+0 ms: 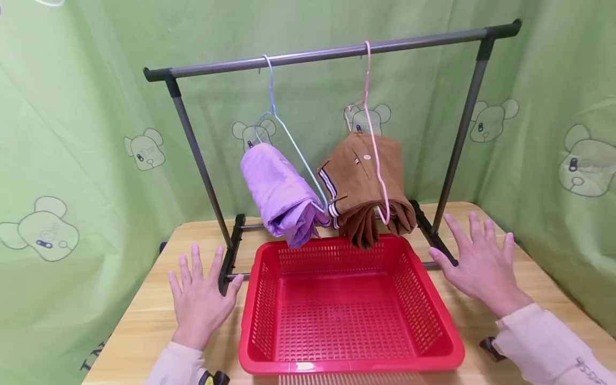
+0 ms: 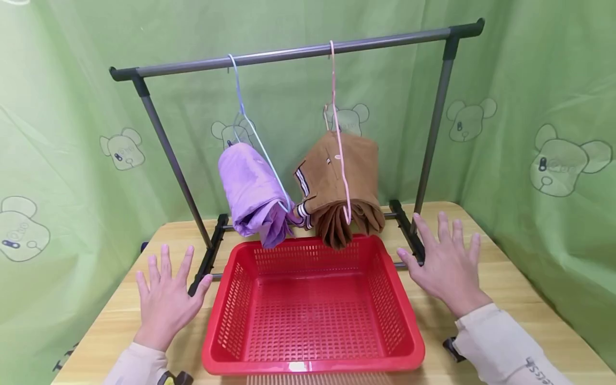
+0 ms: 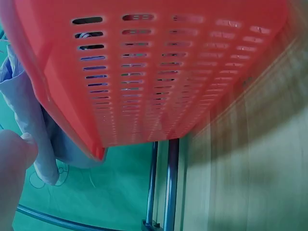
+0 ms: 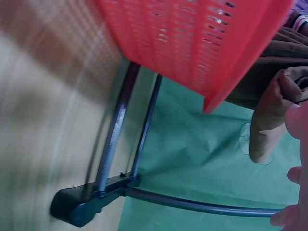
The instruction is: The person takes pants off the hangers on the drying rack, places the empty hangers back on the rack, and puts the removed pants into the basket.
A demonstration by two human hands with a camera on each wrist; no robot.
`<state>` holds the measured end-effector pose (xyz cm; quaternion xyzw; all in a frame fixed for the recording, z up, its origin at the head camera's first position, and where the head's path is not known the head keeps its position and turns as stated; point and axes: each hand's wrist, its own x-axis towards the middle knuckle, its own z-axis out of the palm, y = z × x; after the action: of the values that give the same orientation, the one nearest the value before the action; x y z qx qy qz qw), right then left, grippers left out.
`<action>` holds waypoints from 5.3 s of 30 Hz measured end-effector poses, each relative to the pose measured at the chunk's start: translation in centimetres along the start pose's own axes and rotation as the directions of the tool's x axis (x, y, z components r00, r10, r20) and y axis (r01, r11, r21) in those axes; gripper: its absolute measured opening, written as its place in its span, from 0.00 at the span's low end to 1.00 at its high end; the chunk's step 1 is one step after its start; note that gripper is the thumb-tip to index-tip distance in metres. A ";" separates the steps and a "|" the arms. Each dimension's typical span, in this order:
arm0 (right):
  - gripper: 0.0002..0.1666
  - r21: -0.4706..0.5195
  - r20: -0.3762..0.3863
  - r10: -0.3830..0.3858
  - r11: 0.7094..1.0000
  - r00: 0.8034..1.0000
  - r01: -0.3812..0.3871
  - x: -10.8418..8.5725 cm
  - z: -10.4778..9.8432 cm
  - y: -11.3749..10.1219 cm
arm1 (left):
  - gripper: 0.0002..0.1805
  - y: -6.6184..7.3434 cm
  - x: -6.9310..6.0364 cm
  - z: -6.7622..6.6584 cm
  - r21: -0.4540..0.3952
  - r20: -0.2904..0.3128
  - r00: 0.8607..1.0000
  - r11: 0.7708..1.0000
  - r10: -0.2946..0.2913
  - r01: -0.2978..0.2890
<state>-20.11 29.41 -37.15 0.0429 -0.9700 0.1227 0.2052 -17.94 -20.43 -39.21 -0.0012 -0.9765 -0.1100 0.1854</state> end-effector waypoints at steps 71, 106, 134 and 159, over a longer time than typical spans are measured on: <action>0.29 0.959 0.128 -0.079 0.265 0.989 -0.103 9.2 -6.5 -12.4 | 0.38 1.5 -3.3 5.9 -0.918 0.376 0.914 -0.078 0.152 0.390; 0.19 0.907 0.123 0.038 0.402 0.992 -0.128 9.8 -5.8 -15.0 | 0.37 1.2 -3.7 6.0 -0.924 0.363 0.912 -0.049 0.194 0.378; 0.15 0.868 0.011 0.139 0.491 0.990 -0.078 10.3 -5.5 -14.6 | 0.37 1.2 -3.6 6.3 -0.918 0.372 0.910 -0.071 0.185 0.389; 0.17 0.844 -0.078 0.115 0.536 0.990 0.004 10.4 -5.8 -14.1 | 0.38 1.3 -3.5 6.0 -0.935 0.331 0.911 -0.044 0.246 0.351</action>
<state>-25.49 16.93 -24.67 0.0977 -0.7775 0.5827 0.2151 -16.83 -17.75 -45.64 -0.1184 -0.6034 -0.7840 -0.0851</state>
